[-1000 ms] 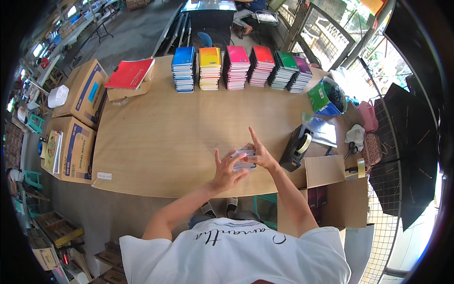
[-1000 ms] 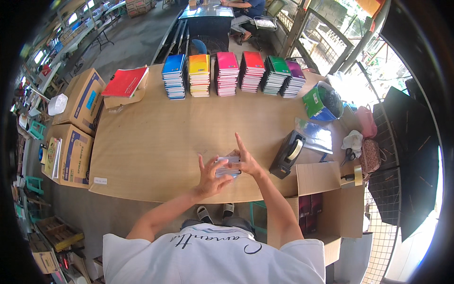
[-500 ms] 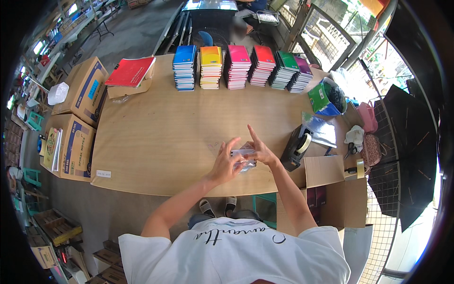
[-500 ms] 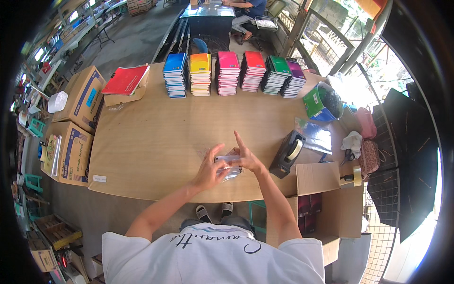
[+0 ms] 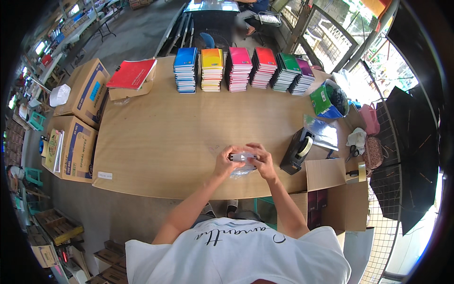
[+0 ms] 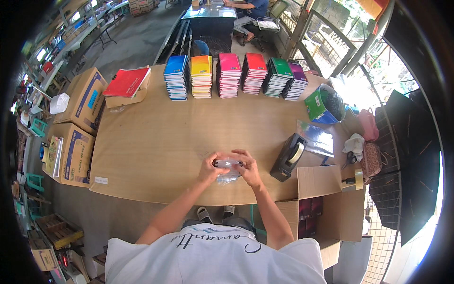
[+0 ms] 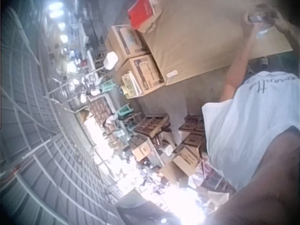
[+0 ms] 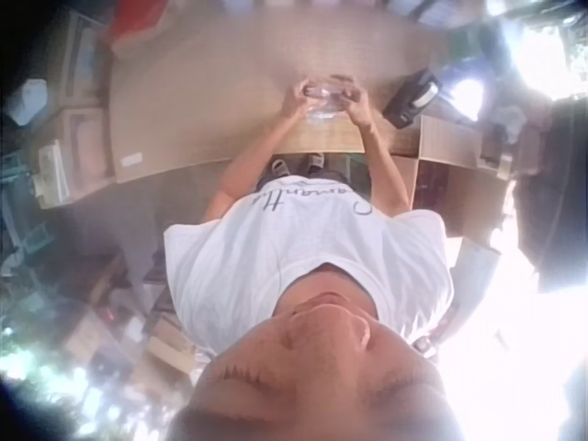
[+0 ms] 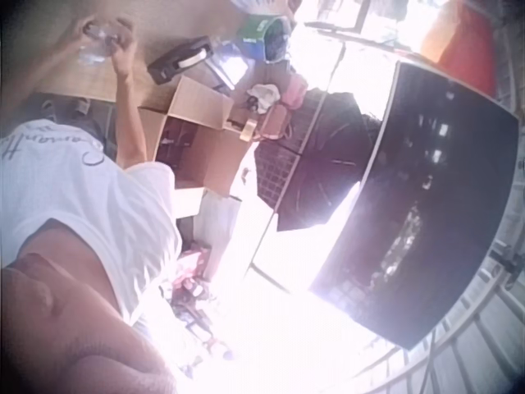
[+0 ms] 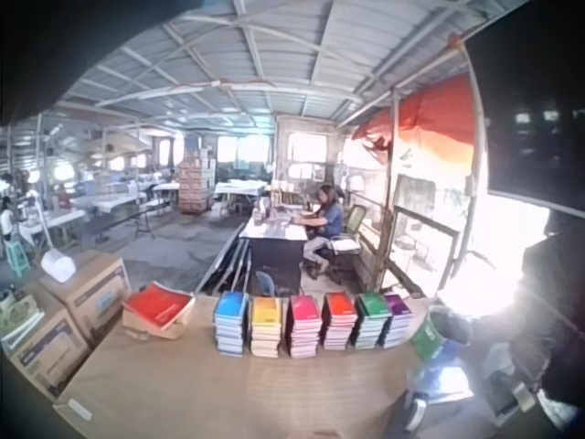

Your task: The person gathers small notebooks of different colors from stacks on a table, places them into a clear plastic bag, seals the bag with tape, and then places the sealed bag into a cardboard box.

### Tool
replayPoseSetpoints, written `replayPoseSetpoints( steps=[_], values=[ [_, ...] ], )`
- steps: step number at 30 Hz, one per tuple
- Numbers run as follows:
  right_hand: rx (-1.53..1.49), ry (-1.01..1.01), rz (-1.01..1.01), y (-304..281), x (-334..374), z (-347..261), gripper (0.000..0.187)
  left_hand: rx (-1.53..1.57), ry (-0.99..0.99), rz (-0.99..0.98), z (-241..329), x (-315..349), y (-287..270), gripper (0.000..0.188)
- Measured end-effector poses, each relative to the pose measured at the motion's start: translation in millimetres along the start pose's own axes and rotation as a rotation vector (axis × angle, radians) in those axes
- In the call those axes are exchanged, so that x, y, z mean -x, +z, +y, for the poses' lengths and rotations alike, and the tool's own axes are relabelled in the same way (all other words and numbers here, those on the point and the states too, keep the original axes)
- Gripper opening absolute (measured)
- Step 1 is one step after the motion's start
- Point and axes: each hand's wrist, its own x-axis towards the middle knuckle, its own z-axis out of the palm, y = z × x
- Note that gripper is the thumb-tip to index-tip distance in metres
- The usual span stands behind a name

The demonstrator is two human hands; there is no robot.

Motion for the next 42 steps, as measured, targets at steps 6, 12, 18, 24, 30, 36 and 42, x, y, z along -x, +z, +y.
replayPoseSetpoints(
  steps=[6,12,18,24,30,36,42],
  values=[
    [0.571,-0.354,0.130,-1,21,-29,0.032,-0.152,0.118,0.114,-3,10,11,0.015],
    [0.926,0.280,1.154,-98,59,-38,0.017,-0.092,0.101,0.232,-8,16,15,0.013],
    [0.232,0.350,1.002,-152,72,30,0.022,-0.085,0.068,0.154,-4,13,17,0.014],
    [-0.382,0.596,1.208,-73,102,28,0.021,-0.090,0.119,0.182,-9,15,13,0.012],
    [-0.650,0.619,0.895,-28,79,8,0.018,-0.141,0.176,0.160,-8,15,12,0.012],
    [0.129,0.403,0.507,44,39,-61,0.029,-0.143,0.159,0.165,-3,16,16,0.012],
    [0.295,0.572,0.549,49,55,-24,0.039,-0.189,0.138,0.087,-8,18,12,0.016]
  ],
)
